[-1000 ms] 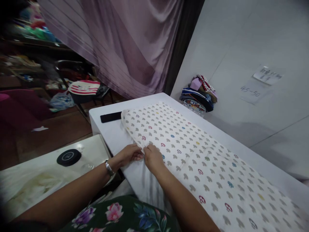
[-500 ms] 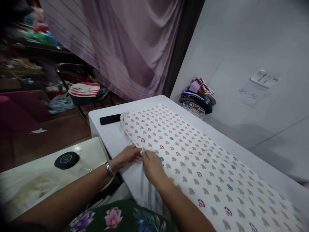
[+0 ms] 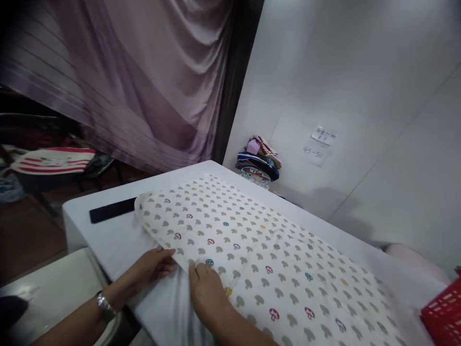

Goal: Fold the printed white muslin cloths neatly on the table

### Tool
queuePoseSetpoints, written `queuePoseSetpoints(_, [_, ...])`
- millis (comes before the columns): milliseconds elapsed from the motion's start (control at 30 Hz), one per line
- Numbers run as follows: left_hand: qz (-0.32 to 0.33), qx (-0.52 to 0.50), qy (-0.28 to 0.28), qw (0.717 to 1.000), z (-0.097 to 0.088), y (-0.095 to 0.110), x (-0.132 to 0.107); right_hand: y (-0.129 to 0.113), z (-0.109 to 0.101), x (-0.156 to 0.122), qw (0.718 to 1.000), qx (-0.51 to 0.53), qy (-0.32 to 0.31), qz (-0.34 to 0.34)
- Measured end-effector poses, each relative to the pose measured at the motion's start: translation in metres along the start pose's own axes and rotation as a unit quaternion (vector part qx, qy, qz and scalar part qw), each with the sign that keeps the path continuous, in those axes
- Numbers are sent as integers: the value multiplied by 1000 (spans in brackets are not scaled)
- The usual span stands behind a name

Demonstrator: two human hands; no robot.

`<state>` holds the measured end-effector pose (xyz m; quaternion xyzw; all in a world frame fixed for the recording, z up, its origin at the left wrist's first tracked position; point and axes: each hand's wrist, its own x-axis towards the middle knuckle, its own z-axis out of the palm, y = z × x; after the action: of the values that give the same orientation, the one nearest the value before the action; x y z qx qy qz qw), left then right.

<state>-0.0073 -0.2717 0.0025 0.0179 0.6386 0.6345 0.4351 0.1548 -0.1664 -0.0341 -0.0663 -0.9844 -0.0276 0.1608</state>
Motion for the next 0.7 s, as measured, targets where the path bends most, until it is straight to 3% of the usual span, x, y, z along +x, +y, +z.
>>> queuePoseSetpoints(167, [-6,-55,16,998,-9,10,10,3,-1,4,1000,8,-10,-10])
queuePoseSetpoints(367, [43,-65,63,995,-23,26,29,6,0,3,999,17,-28,2])
queuePoseSetpoints(700, [67,-49,113,990,-33,21,37,8,-2,-1,994,40,-101,0])
